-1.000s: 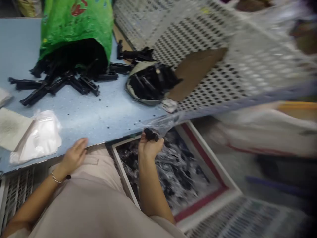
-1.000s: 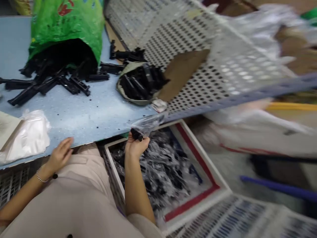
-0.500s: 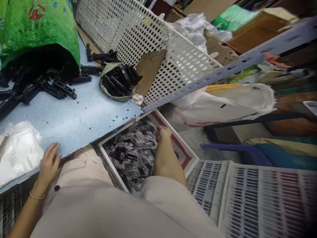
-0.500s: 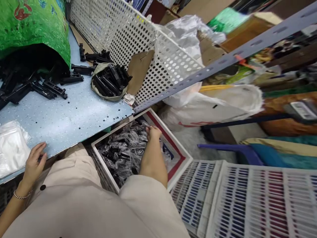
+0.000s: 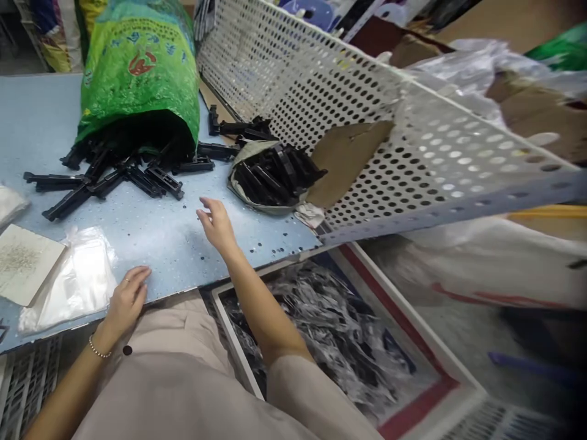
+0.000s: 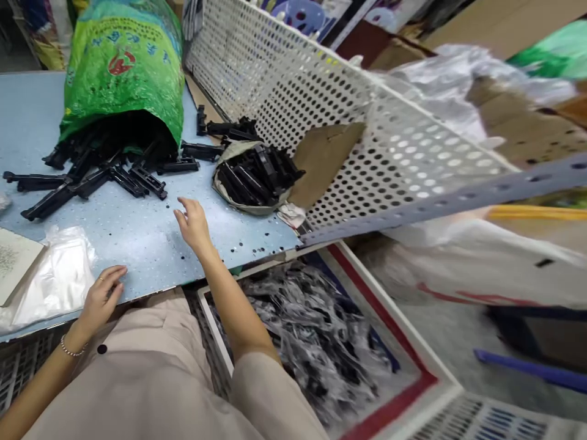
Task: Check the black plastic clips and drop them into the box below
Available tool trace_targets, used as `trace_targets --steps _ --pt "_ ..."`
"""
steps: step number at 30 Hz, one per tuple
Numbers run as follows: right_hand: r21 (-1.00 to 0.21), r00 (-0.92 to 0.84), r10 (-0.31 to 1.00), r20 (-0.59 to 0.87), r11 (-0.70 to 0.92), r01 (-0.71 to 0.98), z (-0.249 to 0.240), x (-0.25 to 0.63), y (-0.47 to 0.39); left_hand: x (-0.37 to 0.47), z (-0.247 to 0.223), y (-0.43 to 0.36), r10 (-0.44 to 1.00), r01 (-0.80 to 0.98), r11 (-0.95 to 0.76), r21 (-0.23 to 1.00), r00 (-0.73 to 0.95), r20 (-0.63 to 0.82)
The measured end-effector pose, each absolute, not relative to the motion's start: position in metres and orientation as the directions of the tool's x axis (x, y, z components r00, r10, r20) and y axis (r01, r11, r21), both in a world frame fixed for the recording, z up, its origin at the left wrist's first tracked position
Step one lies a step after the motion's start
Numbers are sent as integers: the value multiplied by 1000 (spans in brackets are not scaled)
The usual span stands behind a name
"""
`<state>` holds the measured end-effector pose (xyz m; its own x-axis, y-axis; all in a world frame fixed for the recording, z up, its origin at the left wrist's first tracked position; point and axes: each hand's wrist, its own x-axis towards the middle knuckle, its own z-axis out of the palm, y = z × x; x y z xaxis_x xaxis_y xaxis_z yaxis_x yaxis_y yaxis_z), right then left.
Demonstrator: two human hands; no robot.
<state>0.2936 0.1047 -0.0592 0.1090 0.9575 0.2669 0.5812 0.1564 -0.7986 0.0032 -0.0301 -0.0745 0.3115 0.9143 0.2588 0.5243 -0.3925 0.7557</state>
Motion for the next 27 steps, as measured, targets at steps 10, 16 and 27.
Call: trace_targets --steps 10,16,27 --pt "-793 221 953 209 33 608 -84 225 153 28 -76 15 996 190 -78 979 63 67" --pt "-856 -131 955 265 295 425 -74 200 23 51 -61 66 959 -462 262 848 26 -282" --pt "-965 -331 931 -153 -69 252 -22 172 95 30 -50 31 948 -354 306 884 26 -317"
